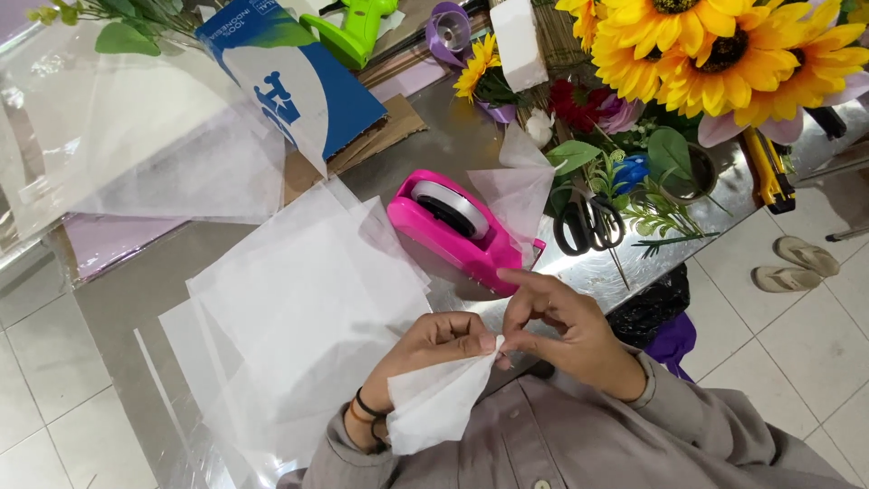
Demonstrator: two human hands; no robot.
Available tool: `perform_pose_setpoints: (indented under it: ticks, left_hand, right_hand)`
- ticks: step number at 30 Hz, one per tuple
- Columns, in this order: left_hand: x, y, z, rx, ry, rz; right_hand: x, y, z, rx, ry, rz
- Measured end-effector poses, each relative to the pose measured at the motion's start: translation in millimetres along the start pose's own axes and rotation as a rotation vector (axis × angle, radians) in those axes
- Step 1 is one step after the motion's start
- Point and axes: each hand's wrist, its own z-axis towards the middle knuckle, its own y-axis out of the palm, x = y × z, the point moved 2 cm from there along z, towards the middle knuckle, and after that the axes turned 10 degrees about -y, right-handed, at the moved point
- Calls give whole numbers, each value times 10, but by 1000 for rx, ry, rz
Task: A person is wrapping a small floral bouquet containing sunflowers and a teddy bear using white tissue paper, scissors, and tape.
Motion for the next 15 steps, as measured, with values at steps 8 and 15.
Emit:
perform_pose_setpoints:
  ticks: [8,15]
  left_hand:
    - [-94,-136,99,259,105,245]
    - [-28,101,15,880,648,1106]
  right_hand:
    - [-47,-13,149,25,-133,-208]
    - [-44,30,143,131,194,-258]
